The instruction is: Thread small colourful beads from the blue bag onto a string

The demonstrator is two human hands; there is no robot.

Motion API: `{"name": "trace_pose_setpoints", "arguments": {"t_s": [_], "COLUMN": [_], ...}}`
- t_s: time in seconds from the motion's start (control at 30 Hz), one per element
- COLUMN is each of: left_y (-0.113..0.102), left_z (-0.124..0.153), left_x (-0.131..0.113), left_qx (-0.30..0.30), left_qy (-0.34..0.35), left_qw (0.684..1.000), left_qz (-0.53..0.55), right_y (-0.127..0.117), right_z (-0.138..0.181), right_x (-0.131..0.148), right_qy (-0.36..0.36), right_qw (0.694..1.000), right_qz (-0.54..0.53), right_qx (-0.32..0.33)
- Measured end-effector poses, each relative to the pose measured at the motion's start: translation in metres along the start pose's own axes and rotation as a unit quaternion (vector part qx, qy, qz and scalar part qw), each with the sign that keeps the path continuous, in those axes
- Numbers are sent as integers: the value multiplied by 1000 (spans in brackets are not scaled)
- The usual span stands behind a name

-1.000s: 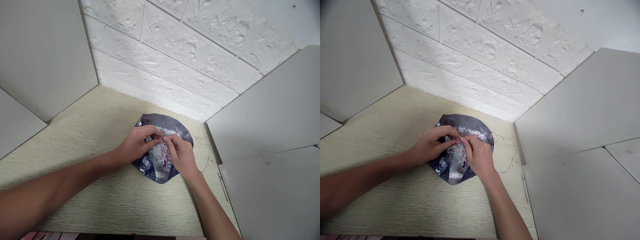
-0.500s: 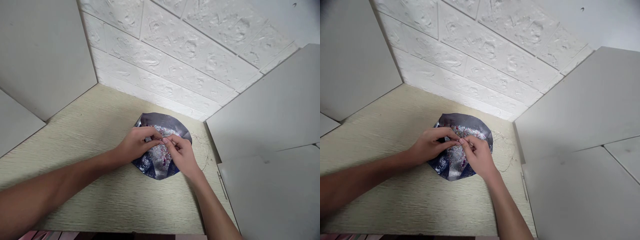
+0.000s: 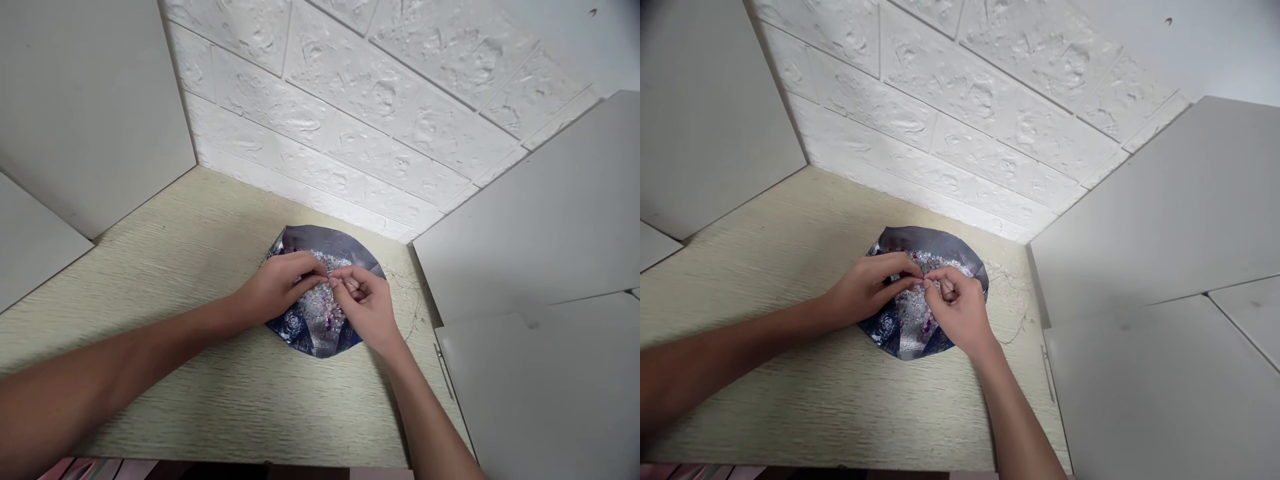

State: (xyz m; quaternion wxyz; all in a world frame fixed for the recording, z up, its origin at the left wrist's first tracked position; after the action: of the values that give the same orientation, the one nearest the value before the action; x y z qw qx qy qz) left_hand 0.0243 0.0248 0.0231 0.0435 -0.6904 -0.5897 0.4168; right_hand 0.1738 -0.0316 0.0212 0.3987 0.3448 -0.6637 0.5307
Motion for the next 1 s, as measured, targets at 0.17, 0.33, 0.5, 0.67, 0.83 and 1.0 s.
{"name": "trace_pose_setpoints", "arguments": {"t_s": [0.17,0.33,0.5,0.67,0.83,1.0], "left_y": [-1,-8,-14,-9,-6,-5], "left_z": [0,5,8,3,1,1], "left_x": [-1,1,2,-4,-8,-5], "left_qx": [-1,-106,-223,-112,-59,-62], "left_qy": [-35,-76,-74,-51,0,-14], "left_qw": [999,990,969,992,998,997], "left_qz": [9,44,72,2,-32,-35], "right_y": [-2,-7,-16,-12,-1,-1], "right_z": [2,3,-1,2,6,5], "right_x": [7,14,10,19,21,17], "right_qy": [-52,-95,-64,-147,-134,-117], "right_qw": [992,951,914,956,979,982], "right_qz": [108,277,358,232,156,147], "right_qx": [-28,-94,-178,-101,4,-13]}}
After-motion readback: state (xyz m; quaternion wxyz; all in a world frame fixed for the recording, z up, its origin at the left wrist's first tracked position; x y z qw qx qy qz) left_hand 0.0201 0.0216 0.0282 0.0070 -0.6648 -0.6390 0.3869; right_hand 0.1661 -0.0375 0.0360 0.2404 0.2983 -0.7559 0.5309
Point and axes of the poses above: each hand's wrist, its own z-axis away from the middle knuckle, its own y-axis out of the palm, x = y × z, the point moved 4 cm from there along -z, towards the middle knuckle, and after that the axes turned 8 degrees about y, right-handed, at the moved point
